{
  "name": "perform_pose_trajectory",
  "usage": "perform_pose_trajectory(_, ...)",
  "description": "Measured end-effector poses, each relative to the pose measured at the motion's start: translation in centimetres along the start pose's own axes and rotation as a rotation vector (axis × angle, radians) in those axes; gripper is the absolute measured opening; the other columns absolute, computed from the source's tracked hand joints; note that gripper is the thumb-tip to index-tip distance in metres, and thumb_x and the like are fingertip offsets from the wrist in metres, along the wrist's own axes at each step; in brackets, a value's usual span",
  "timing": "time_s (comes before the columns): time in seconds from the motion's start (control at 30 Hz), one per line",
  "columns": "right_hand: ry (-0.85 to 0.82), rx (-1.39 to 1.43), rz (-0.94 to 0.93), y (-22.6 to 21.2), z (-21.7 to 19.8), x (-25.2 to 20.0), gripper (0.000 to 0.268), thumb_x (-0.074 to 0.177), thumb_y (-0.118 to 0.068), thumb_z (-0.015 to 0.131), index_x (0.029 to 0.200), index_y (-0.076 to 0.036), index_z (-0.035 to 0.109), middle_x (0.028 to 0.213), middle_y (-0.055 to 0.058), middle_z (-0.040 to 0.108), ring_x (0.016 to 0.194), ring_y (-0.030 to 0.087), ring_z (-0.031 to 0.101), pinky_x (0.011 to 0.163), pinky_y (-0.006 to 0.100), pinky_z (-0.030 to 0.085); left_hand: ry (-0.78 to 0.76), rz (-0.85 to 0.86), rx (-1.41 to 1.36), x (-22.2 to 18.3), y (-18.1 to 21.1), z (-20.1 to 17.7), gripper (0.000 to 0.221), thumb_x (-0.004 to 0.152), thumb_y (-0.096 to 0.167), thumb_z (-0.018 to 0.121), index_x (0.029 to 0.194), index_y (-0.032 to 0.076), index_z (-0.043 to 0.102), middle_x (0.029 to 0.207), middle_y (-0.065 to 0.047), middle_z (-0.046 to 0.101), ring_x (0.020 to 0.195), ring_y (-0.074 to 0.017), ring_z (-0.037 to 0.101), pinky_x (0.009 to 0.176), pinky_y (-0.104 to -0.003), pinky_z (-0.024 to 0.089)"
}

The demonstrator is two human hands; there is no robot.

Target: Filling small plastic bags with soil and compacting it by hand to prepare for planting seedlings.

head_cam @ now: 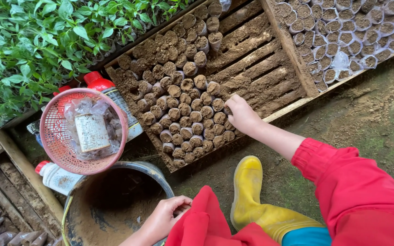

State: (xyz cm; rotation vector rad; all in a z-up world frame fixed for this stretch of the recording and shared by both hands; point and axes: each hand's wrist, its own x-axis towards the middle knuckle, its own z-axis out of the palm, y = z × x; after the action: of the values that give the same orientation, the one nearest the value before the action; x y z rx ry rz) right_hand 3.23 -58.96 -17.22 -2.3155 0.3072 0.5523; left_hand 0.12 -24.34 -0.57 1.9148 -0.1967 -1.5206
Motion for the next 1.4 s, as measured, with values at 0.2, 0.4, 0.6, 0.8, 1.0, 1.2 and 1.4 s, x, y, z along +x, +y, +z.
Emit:
perform_pose_trajectory(0.2,-0.089,0.192,0.144,-1.1,-2.6,0.0,0.052,0.082,-0.003,0.063,0.134,-0.004,0.056,0.138,0.016,0.063,0.09,0.023,0.071,0.09,0.036,0.059,0.012,0.05,-0.024,-0.3,-0.1,-0.2,0.019,0.084,0.002,0.068,0.098,0.004,0.08,0.082,0.0,0.081,0.065,-0.0076,0.065,0.063,-0.022,0.056)
perform_pose_trajectory(0.4,-0.03,0.255,0.238,-1.9,-3.4,-0.1,0.036,0.097,0.004,0.052,0.128,-0.008,0.068,0.088,0.011,0.074,0.051,0.013,0.052,0.049,0.029,0.049,0.015,0.048,-0.032,-0.3,-0.4,0.0,0.02,0.084,0.001,0.067,0.099,0.004,0.079,0.082,0.0,0.08,0.066,-0.0075,0.065,0.064,-0.021,0.056)
perform_pose_trajectory(0.6,-0.022,0.219,0.273,-2.9,-3.8,-0.5,0.033,0.093,-0.005,0.07,0.126,-0.004,0.065,0.109,0.013,0.073,0.061,0.016,0.062,0.068,0.032,0.059,0.011,0.015,-0.012,-0.3,-0.2,0.0,0.018,0.085,0.002,0.067,0.098,0.005,0.079,0.082,0.001,0.079,0.067,-0.0069,0.064,0.065,-0.021,0.056)
perform_pose_trajectory(0.8,-0.094,0.134,0.327,1.8,-0.7,1.7,0.047,0.088,-0.014,0.076,0.133,-0.006,0.067,0.123,0.015,0.073,0.099,0.025,0.074,0.094,0.034,0.06,0.006,0.018,0.002,-0.2,-0.1,-0.1,0.018,0.085,0.002,0.067,0.097,0.005,0.079,0.082,0.001,0.079,0.066,-0.0068,0.064,0.063,-0.021,0.056)
perform_pose_trajectory(1.0,0.086,0.215,0.194,1.1,-0.2,0.7,0.019,0.085,-0.001,0.069,0.104,0.0,0.074,0.101,0.012,0.075,0.086,0.023,0.069,0.082,0.035,0.058,0.022,0.071,-0.018,-0.2,-1.0,0.1,0.016,0.085,0.003,0.067,0.098,0.004,0.078,0.082,0.001,0.079,0.066,-0.0074,0.063,0.063,-0.022,0.056)
perform_pose_trajectory(1.2,0.078,0.148,0.162,1.7,0.2,0.3,0.021,0.088,-0.005,0.065,0.108,-0.002,0.073,0.102,0.013,0.074,0.085,0.022,0.068,0.08,0.034,0.058,0.015,0.066,-0.035,-0.5,-0.7,-0.1,0.019,0.085,0.002,0.066,0.099,0.003,0.078,0.084,0.0,0.079,0.067,-0.0076,0.064,0.065,-0.022,0.057)
perform_pose_trajectory(1.4,0.101,0.24,0.207,2.3,0.6,0.7,0.021,0.087,-0.008,0.066,0.106,-0.002,0.074,0.099,0.01,0.076,0.075,0.02,0.068,0.075,0.033,0.057,0.028,0.067,-0.001,-1.0,-0.4,0.1,0.017,0.085,0.004,0.067,0.098,0.005,0.079,0.084,0.0,0.08,0.068,-0.0076,0.065,0.065,-0.022,0.057)
